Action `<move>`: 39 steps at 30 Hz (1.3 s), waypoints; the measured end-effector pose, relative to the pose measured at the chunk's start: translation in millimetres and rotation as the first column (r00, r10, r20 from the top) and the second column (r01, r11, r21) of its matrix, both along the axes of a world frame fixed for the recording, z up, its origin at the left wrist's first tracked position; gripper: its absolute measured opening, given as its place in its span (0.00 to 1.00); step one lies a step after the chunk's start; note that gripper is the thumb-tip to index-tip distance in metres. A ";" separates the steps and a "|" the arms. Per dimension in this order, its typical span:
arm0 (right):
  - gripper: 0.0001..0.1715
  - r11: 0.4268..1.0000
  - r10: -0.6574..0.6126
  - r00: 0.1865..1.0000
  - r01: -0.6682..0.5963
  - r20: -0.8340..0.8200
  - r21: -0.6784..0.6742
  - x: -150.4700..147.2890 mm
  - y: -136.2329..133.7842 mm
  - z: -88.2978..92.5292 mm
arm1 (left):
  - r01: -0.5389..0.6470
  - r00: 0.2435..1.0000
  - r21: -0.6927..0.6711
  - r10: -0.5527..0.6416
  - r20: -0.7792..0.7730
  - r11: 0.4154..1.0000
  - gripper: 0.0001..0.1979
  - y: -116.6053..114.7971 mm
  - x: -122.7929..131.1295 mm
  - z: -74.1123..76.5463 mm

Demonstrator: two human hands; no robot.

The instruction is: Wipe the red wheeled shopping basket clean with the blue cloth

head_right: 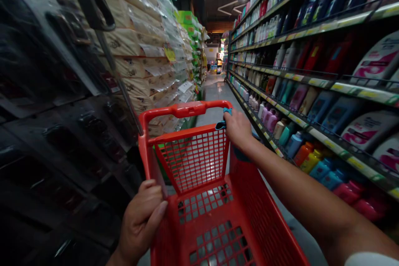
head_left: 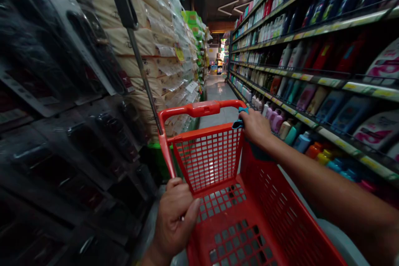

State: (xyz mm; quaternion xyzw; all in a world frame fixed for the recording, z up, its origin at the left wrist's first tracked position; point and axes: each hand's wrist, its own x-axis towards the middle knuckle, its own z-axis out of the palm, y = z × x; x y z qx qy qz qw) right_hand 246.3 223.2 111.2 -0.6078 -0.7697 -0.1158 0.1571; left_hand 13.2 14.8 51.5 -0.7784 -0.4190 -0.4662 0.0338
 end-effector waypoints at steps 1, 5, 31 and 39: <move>0.19 1.000 0.012 1.000 -0.012 0.010 -0.006 -8.8 1.3 -0.7 | 0.003 1.000 0.005 -0.003 0.012 1.000 0.19 -0.4 1.4 -0.6; 0.19 0.994 0.101 0.995 -0.102 -0.011 -0.040 -53.2 -8.7 0.3 | 0.022 0.998 -0.007 -0.022 0.055 1.000 0.19 -1.6 3.8 -5.4; 0.19 0.790 0.602 0.768 -0.613 -0.220 0.020 -157.1 -101.1 -202.1 | -0.007 0.988 -0.012 0.009 0.156 1.000 0.20 -12.3 5.3 -9.9; 0.11 0.963 0.220 0.836 -0.105 -0.503 0.247 -67.5 -48.1 -214.2 | 0.024 0.984 -0.012 -0.022 0.174 1.000 0.20 -11.6 2.1 -12.5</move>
